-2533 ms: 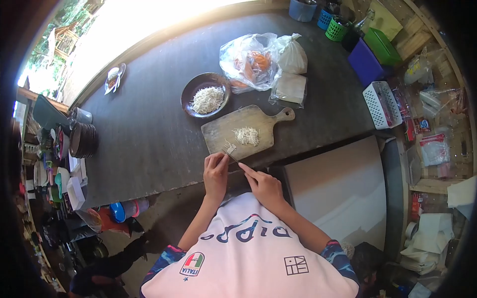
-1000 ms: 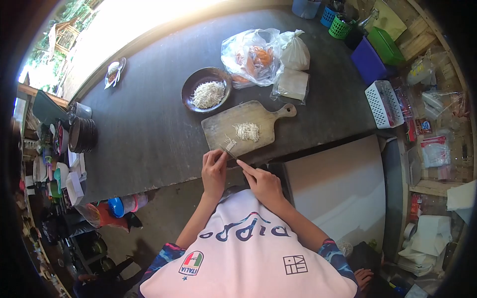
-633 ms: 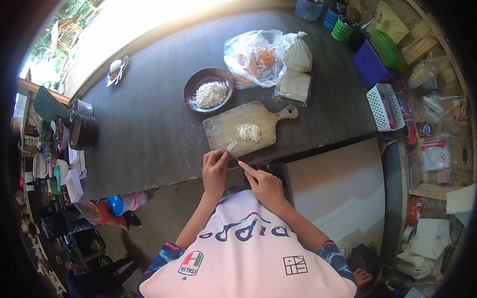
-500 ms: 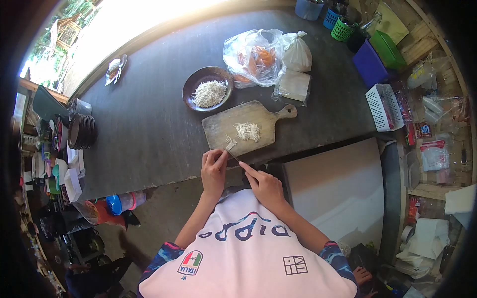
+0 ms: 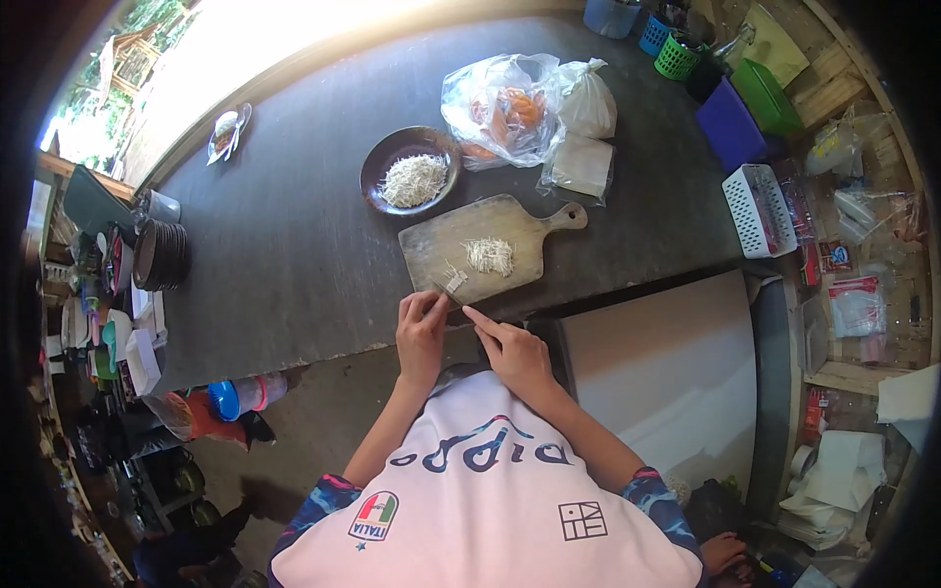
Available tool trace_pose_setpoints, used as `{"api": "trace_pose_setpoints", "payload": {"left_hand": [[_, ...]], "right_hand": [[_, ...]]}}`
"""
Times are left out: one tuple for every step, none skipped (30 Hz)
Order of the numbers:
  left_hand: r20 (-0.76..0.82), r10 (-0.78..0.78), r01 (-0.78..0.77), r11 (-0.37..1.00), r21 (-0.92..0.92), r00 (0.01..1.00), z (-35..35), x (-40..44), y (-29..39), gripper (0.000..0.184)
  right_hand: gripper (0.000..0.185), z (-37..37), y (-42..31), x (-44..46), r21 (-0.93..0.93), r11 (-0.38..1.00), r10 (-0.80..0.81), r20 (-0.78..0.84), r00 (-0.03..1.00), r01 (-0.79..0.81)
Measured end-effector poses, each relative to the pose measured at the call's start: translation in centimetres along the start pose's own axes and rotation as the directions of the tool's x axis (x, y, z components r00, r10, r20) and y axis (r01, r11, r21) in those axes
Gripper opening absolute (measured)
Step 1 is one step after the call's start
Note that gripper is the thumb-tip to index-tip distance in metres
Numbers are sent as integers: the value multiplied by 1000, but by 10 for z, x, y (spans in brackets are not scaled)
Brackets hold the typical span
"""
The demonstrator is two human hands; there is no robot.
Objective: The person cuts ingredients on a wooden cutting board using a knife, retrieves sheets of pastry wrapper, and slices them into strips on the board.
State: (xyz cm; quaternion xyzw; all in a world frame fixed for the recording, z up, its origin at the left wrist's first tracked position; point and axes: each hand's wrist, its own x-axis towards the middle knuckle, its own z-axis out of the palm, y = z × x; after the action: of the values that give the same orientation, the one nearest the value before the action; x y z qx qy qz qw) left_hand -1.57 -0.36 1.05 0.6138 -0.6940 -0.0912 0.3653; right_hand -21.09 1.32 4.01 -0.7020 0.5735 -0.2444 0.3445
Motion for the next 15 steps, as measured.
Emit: {"api": "trace_pose_setpoints", "payload": {"left_hand": [[-5,10,-10,1000,0,1000,1,-1,-2,29],[-10,19,-19,1000,-1,1000,2,-1,-3,29],[-5,19,-19,1000,2,1000,2,0,-2,29],[1,17,-17,1000,6,1000,1,0,-1,29],[8,15,-15,1000,8,1000,0,0,0,29],[0,9,-9,1000,1,1000,1,0,1,29],[-6,2,-2,1000,-7,1000,1,1,1,29],[-10,-7,7,1000,-13,1000,1,0,2,29],[-8,-10,10,1000,-15,1000,1,-2,3,29],[-9,-12,11,1000,-15,1000,2,-3,4,29],[-12,-11,11,1000,-14,1000,1,-1,4,29],[-16,-1,0,1000,-12,1000,1,0,2,29],[-19,7,-8,1000,-11,1000,2,-1,1,29],[-21,12,-12,1000,-11,1000,2,-3,0,29],[-21,5,-5,1000,-11,1000,2,-3,1,29]], "right_hand": [[45,-6,-3,-3,-25,1000,19,22,1000,-19],[45,-11,-5,-6,-51,998,40,44,998,-38],[45,-14,-7,-10,-64,996,67,58,996,-63],[45,-17,-9,-14,-77,993,95,74,993,-90],[45,-18,-10,-16,-91,989,124,90,988,-116],[45,-15,-7,-13,-66,994,90,56,994,-86],[45,-7,-3,-9,-41,998,57,23,998,-56],[45,-2,-1,-6,-16,1000,26,-10,1000,-26],[45,-1,-1,-5,-22,1000,22,-8,1000,-22],[45,-1,-2,-2,-28,1000,13,-9,1000,-14],[45,-1,-4,1,-34,999,2,-11,1000,-3],[45,-5,-7,-2,-51,998,43,26,999,-42],[45,-13,-11,-8,-71,994,85,64,994,-80],[45,-17,-13,-13,-94,988,129,104,986,-120],[45,-16,-11,-14,-82,991,117,89,989,-110]]}}
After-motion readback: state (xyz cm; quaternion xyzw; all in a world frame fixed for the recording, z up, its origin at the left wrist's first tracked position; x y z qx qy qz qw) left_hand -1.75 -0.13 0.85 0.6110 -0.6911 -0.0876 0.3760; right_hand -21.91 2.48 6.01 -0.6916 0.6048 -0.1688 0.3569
